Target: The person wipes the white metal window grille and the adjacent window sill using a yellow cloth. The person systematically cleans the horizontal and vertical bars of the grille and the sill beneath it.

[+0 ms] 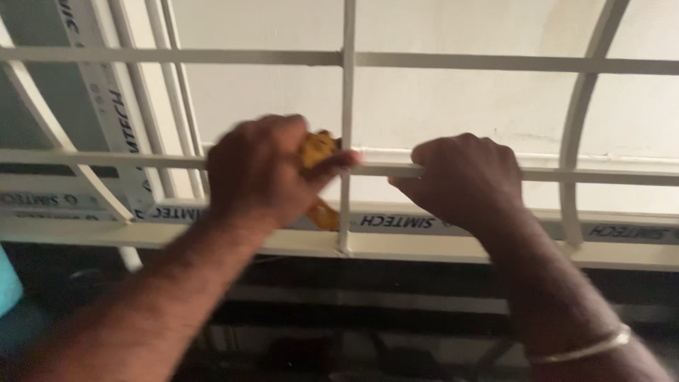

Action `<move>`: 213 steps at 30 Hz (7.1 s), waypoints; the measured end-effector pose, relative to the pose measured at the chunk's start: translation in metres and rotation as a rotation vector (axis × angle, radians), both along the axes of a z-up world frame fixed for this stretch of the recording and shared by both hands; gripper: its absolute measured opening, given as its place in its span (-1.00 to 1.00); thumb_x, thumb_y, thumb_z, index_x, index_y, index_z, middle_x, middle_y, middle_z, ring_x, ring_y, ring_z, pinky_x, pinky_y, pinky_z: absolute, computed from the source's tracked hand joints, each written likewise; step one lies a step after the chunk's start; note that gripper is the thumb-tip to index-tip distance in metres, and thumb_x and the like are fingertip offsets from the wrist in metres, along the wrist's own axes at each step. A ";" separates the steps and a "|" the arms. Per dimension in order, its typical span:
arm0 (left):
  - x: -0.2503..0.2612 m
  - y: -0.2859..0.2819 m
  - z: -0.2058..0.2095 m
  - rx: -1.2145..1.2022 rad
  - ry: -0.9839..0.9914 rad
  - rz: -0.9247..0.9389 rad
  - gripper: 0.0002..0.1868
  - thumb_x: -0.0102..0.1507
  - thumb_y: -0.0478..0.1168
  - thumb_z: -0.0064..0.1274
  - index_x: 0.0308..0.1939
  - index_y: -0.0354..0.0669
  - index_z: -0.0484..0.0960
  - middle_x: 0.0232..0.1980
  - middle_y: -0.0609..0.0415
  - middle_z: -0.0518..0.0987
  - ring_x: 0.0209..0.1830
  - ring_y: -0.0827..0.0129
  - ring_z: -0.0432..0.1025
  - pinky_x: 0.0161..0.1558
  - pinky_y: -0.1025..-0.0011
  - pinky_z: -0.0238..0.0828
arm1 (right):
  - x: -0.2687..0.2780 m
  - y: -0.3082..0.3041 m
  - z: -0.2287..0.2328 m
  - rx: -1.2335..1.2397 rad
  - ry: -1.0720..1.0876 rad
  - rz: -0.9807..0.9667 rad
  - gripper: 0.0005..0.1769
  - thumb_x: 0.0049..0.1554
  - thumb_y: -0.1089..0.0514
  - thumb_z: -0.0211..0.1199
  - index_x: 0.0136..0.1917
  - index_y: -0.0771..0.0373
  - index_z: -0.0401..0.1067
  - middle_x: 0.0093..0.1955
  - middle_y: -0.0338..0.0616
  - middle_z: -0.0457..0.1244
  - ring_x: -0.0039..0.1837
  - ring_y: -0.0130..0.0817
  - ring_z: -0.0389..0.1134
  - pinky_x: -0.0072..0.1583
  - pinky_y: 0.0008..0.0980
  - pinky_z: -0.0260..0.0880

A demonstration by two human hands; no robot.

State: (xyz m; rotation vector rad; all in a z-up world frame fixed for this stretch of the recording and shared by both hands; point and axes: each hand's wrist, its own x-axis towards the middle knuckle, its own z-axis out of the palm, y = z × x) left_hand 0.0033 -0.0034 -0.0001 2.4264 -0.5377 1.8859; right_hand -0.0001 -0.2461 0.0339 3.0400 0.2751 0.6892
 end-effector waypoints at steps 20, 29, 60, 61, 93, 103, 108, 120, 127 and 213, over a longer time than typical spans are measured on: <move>-0.015 0.062 0.004 -0.066 0.067 0.175 -0.21 0.28 0.64 -0.30 -0.49 0.04 0.45 -0.59 0.20 0.39 -0.67 0.45 0.25 -0.60 0.38 0.21 | -0.001 0.006 0.006 0.041 0.025 -0.041 -0.56 0.18 -0.32 0.23 -0.19 0.04 0.61 -0.41 -0.30 0.36 -0.27 -0.42 0.37 -0.09 -0.23 0.41; 0.000 0.022 -0.001 0.047 -0.018 -0.186 -0.26 0.31 0.56 -0.42 -0.48 0.05 0.39 -0.60 0.25 0.36 -0.71 0.53 0.22 -0.69 0.46 0.16 | -0.005 0.004 0.009 0.027 0.048 -0.015 -0.49 0.11 -0.41 0.25 -0.14 0.06 0.55 -0.39 -0.27 0.36 -0.30 -0.41 0.35 -0.10 -0.24 0.40; -0.034 0.063 0.013 -0.089 0.156 0.041 -0.37 0.26 0.46 -0.02 -0.47 0.00 0.52 -0.54 0.17 0.51 -0.67 0.44 0.36 -0.60 0.35 0.37 | -0.004 0.006 0.006 0.021 0.068 -0.051 -0.46 0.14 -0.46 0.17 -0.09 0.02 0.56 -0.41 -0.31 0.37 -0.28 -0.42 0.37 -0.09 -0.27 0.38; -0.039 0.073 0.016 -0.134 0.170 0.079 -0.37 0.27 0.45 -0.04 -0.48 0.01 0.52 -0.55 0.17 0.50 -0.67 0.44 0.36 -0.60 0.34 0.36 | -0.004 0.007 0.007 0.033 0.071 -0.060 -0.47 0.13 -0.45 0.18 -0.08 0.01 0.56 -0.40 -0.31 0.38 -0.26 -0.42 0.37 -0.07 -0.26 0.37; -0.045 0.054 0.025 -0.303 0.321 0.296 -0.26 0.23 0.57 -0.13 -0.45 -0.02 0.59 -0.58 0.16 0.52 -0.66 0.40 0.40 -0.51 0.28 0.41 | -0.009 0.012 0.012 0.067 0.055 -0.059 -0.52 0.12 -0.41 0.23 -0.12 0.01 0.56 -0.36 -0.30 0.38 -0.25 -0.44 0.36 -0.07 -0.25 0.37; -0.008 0.016 0.010 0.004 0.089 -0.127 -0.25 0.20 0.61 -0.23 -0.48 0.02 0.47 -0.59 0.20 0.46 -0.71 0.50 0.31 -0.64 0.41 0.32 | -0.010 0.014 0.015 0.011 0.111 -0.078 -0.46 0.14 -0.45 0.19 -0.13 0.03 0.56 -0.37 -0.30 0.38 -0.26 -0.44 0.37 -0.07 -0.26 0.41; -0.037 0.080 0.022 -0.124 0.248 0.100 -0.31 0.18 0.54 -0.03 -0.49 -0.01 0.50 -0.59 0.17 0.48 -0.70 0.42 0.36 -0.66 0.36 0.35 | -0.009 0.013 0.014 0.055 0.095 -0.077 -0.48 0.14 -0.43 0.19 -0.17 0.02 0.56 -0.38 -0.30 0.38 -0.26 -0.44 0.37 -0.05 -0.25 0.39; -0.035 0.031 0.015 -0.125 0.091 0.170 -0.26 0.26 0.58 -0.15 -0.51 0.02 0.50 -0.60 0.18 0.46 -0.69 0.43 0.31 -0.57 0.31 0.33 | -0.013 0.010 0.015 0.052 0.061 -0.038 -0.52 0.15 -0.40 0.22 -0.14 0.02 0.56 -0.36 -0.31 0.37 -0.24 -0.43 0.37 -0.06 -0.24 0.40; -0.005 0.012 0.002 0.013 0.023 -0.041 -0.26 0.19 0.60 -0.19 -0.47 0.01 0.48 -0.59 0.21 0.43 -0.69 0.47 0.30 -0.61 0.35 0.32 | -0.011 0.008 0.015 0.042 0.112 -0.056 -0.51 0.15 -0.39 0.22 -0.15 0.05 0.56 -0.38 -0.27 0.39 -0.29 -0.42 0.37 -0.07 -0.23 0.41; -0.027 0.050 0.021 -0.151 0.422 0.072 -0.34 0.26 0.49 -0.10 -0.48 0.00 0.51 -0.57 0.19 0.44 -0.67 0.42 0.32 -0.57 0.32 0.36 | -0.008 0.005 0.008 -0.032 0.077 -0.041 -0.51 0.20 -0.38 0.18 -0.06 0.05 0.52 -0.35 -0.28 0.40 -0.27 -0.44 0.40 -0.07 -0.22 0.47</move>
